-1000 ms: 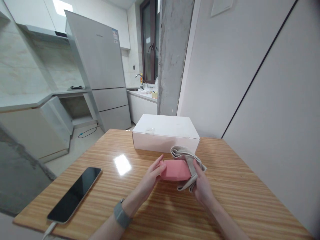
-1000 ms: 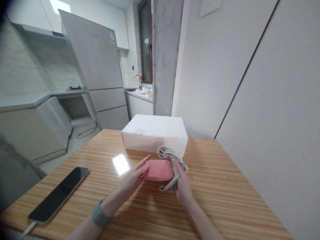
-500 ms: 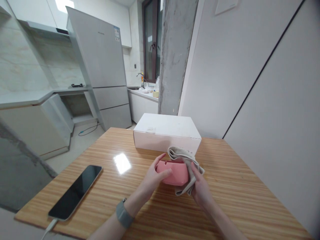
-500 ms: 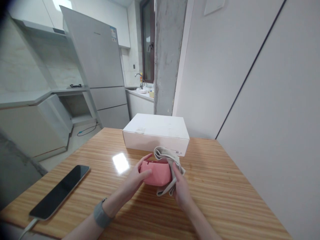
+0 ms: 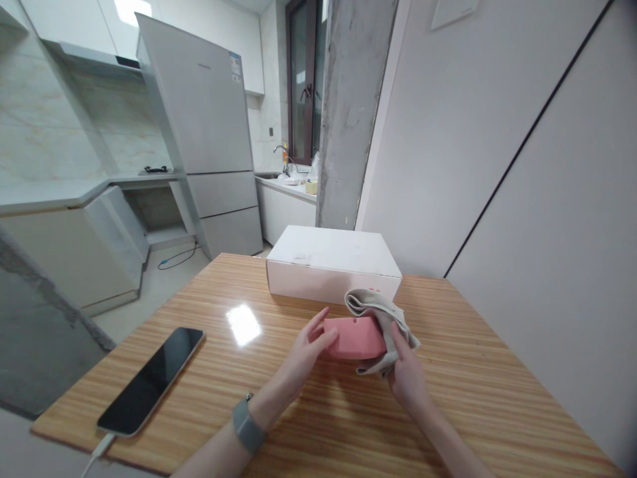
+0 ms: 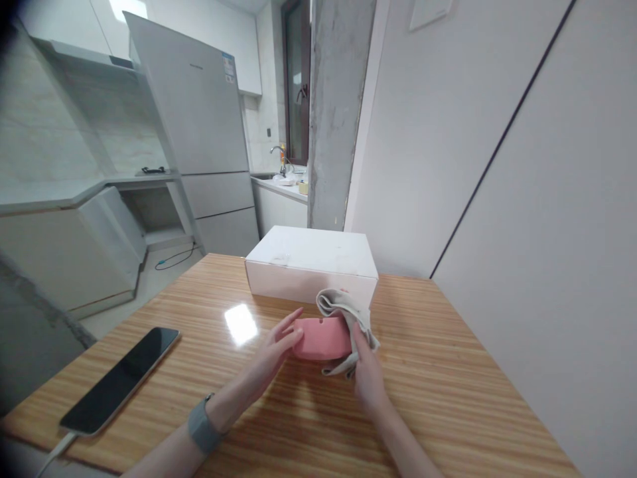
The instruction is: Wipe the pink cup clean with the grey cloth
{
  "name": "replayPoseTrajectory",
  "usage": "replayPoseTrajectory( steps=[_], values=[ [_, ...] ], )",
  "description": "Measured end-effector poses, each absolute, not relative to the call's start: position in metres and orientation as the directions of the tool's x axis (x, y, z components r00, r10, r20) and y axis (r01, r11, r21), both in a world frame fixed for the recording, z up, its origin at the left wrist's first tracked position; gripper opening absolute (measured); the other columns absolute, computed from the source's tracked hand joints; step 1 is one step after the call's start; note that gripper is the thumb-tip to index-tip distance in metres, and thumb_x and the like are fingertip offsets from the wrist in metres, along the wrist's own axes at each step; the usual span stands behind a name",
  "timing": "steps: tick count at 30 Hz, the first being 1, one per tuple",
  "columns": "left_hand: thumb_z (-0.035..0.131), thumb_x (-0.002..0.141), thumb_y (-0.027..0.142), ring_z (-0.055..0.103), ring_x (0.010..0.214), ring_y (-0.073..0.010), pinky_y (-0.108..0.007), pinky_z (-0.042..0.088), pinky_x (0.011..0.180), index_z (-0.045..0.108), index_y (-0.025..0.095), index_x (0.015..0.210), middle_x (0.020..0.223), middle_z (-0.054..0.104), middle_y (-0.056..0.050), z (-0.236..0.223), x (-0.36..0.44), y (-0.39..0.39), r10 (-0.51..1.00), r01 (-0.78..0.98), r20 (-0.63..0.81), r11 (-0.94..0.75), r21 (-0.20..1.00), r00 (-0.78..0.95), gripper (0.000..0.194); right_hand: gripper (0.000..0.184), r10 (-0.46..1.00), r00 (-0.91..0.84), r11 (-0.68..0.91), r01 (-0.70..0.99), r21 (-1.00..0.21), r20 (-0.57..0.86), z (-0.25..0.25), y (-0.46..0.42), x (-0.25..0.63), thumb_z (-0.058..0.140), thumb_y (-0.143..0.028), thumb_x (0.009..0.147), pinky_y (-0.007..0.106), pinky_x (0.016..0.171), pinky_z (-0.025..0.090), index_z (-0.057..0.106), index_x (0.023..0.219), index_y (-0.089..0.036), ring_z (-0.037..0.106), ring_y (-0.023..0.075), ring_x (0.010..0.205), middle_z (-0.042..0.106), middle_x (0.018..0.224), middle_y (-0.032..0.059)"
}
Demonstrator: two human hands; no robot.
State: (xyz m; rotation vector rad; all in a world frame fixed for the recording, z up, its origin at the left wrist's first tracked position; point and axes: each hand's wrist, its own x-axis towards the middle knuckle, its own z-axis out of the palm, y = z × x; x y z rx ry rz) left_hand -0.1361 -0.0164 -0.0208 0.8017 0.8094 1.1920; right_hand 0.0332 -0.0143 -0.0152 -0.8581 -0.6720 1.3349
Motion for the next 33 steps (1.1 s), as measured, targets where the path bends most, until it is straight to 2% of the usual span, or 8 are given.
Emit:
replayPoseTrajectory(
  steps=[4, 11, 15, 19, 21, 24, 28, 33],
  values=[
    [0.08, 0.066, 0.038, 0.062, 0.103, -0.0255, -0.035, 0.043, 0.091, 0.039, 0.015, 0.141, 0.109, 0.068, -0.014, -0.019, -0.137, -0.019, 0.979, -0.471, -0.077, 0.159, 0.868, 0.189, 0.088, 0.036, 0.975, 0.192, 0.023, -0.59, -0.807, -0.112, -0.009, -0.012, 0.034, 0.076, -0.051, 0.064, 0.038, 0.086, 0.057, 0.075, 0.084, -0.022, 0.067, 0.0285, 0.101, 0.077, 0.09, 0.0027],
    [0.082, 0.062, 0.03, 0.062, 0.104, -0.0268, -0.036, 0.046, 0.088, 0.027, 0.023, 0.146, 0.118, 0.065, -0.014, -0.012, -0.134, -0.027, 0.924, -0.57, 0.046, 0.194, 0.799, 0.379, 0.101, 0.039, 0.998, -0.007, -0.056, -0.599, -0.799, -0.064, -0.002, -0.021, 0.026, 0.07, -0.054, 0.071, 0.039, 0.088, 0.055, 0.075, 0.092, -0.021, 0.066, 0.0287, 0.102, 0.076, 0.097, 0.0046],
    [0.081, 0.063, 0.029, 0.061, 0.104, -0.0269, -0.036, 0.047, 0.087, 0.03, 0.022, 0.145, 0.122, 0.063, -0.015, -0.013, -0.136, -0.024, 0.966, -0.517, 0.018, 0.122, 0.847, 0.257, 0.096, 0.039, 1.0, 0.0, -0.022, -0.524, -0.851, -0.026, -0.008, -0.023, 0.023, 0.071, -0.055, 0.071, 0.037, 0.097, 0.048, 0.075, 0.094, -0.024, 0.063, 0.0263, 0.109, 0.075, 0.099, 0.0034],
    [0.081, 0.062, 0.029, 0.062, 0.104, -0.0272, -0.037, 0.048, 0.089, 0.036, 0.02, 0.142, 0.121, 0.063, -0.015, -0.014, -0.138, -0.021, 0.994, -0.424, -0.001, 0.049, 0.904, 0.113, 0.091, 0.025, 0.994, 0.096, 0.092, -0.379, -0.921, 0.06, -0.017, -0.029, 0.021, 0.082, -0.045, 0.06, 0.036, 0.108, 0.037, 0.076, 0.078, -0.029, 0.057, 0.0264, 0.118, 0.076, 0.09, 0.0011],
    [0.082, 0.06, 0.028, 0.061, 0.104, -0.0278, -0.038, 0.047, 0.09, 0.037, 0.021, 0.141, 0.12, 0.063, -0.014, -0.014, -0.137, -0.02, 0.997, -0.388, 0.018, 0.013, 0.921, 0.077, 0.093, 0.022, 0.99, 0.116, 0.116, -0.345, -0.931, 0.08, -0.021, -0.031, 0.02, 0.086, -0.04, 0.055, 0.04, 0.11, 0.036, 0.076, 0.071, -0.029, 0.054, 0.0287, 0.121, 0.076, 0.087, 0.0014],
    [0.082, 0.061, 0.032, 0.059, 0.109, -0.0287, -0.04, 0.044, 0.095, 0.038, 0.022, 0.142, 0.121, 0.063, -0.013, -0.015, -0.136, -0.02, 0.996, -0.399, 0.01, 0.024, 0.917, 0.084, 0.092, 0.027, 0.982, 0.175, 0.125, -0.356, -0.926, 0.065, -0.025, -0.027, 0.021, 0.086, -0.041, 0.054, 0.041, 0.11, 0.035, 0.076, 0.074, -0.026, 0.05, 0.0297, 0.126, 0.076, 0.091, 0.0039],
    [0.073, 0.073, 0.04, 0.053, 0.119, -0.0297, -0.04, 0.04, 0.1, 0.038, 0.018, 0.142, 0.126, 0.06, -0.015, -0.016, -0.135, -0.019, 0.98, -0.512, -0.064, 0.153, 0.845, 0.186, 0.081, 0.037, 0.986, 0.164, 0.067, -0.462, -0.884, -0.01, -0.026, -0.014, 0.027, 0.076, -0.048, 0.066, 0.038, 0.102, 0.046, 0.075, 0.093, -0.024, 0.056, 0.0274, 0.12, 0.075, 0.098, 0.0037],
    [0.083, 0.061, 0.035, 0.057, 0.114, -0.0315, -0.04, 0.045, 0.093, 0.03, 0.017, 0.145, 0.124, 0.061, -0.018, -0.019, -0.136, -0.019, 0.969, -0.461, -0.063, 0.171, 0.871, 0.24, 0.101, 0.036, 0.989, 0.126, 0.01, -0.596, -0.803, -0.082, -0.013, -0.011, 0.03, 0.073, -0.051, 0.069, 0.037, 0.088, 0.055, 0.076, 0.09, -0.022, 0.068, 0.028, 0.1, 0.076, 0.095, 0.0039]
  ],
)
